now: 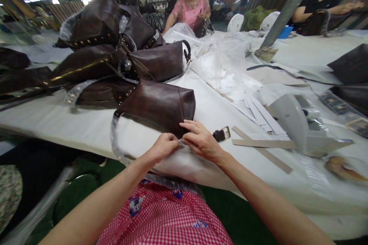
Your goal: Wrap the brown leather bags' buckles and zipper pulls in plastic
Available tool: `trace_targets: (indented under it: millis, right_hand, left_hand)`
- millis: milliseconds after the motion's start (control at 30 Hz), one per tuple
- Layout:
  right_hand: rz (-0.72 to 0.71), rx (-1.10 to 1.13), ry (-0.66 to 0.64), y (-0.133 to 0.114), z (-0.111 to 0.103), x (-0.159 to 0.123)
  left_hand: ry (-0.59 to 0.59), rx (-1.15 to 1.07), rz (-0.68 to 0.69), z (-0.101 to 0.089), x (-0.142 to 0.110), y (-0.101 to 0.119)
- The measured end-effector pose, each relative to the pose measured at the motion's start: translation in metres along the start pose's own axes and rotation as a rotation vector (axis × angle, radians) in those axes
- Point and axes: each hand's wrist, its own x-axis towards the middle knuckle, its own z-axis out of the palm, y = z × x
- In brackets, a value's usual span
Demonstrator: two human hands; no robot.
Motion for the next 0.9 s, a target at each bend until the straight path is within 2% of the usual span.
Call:
trace_targets:
  millis: [200, 367, 433, 567, 700, 800, 900]
  right_hand:
    - [-0.16, -0.246, 0.044, -0.009, 0.014, -0.003]
    - [-0.177, -0.263, 0.06, -0.012, 0.027, -0.004]
    - [-0.17, -0.239, 0.079, -0.011, 0.03, -0.005]
    - [-0.18, -0.185, 0.095, -0.006, 0.032, -0.006]
    - [-0.175, -0.144, 0.096, -0.003, 0.031, -0.009]
    - [-0.164, -0.127, 0.091, -0.003, 0.03, -0.01]
    - [-0.15, -0.121, 0.1, -0.002, 0.029, -0.01]
  left_hand:
    - [0.033, -0.047, 0.026, 0.002, 0.001, -0.003]
    - [0.009, -0.121, -0.021, 0.006, -0.004, -0.001]
    - [-0.04, -0.166, -0.089, 0.005, -0.006, 0.002]
    - [-0.241, -0.256, -0.308, -0.004, -0.006, 0.009]
    - [-0.375, -0.394, -0.444, -0.013, -0.001, 0.008]
    - [-0.395, -0.544, -0.49, -0.012, 0.001, 0.002]
    - [-0.341, -0.633, -0.439, -0.008, 0.002, -0.003]
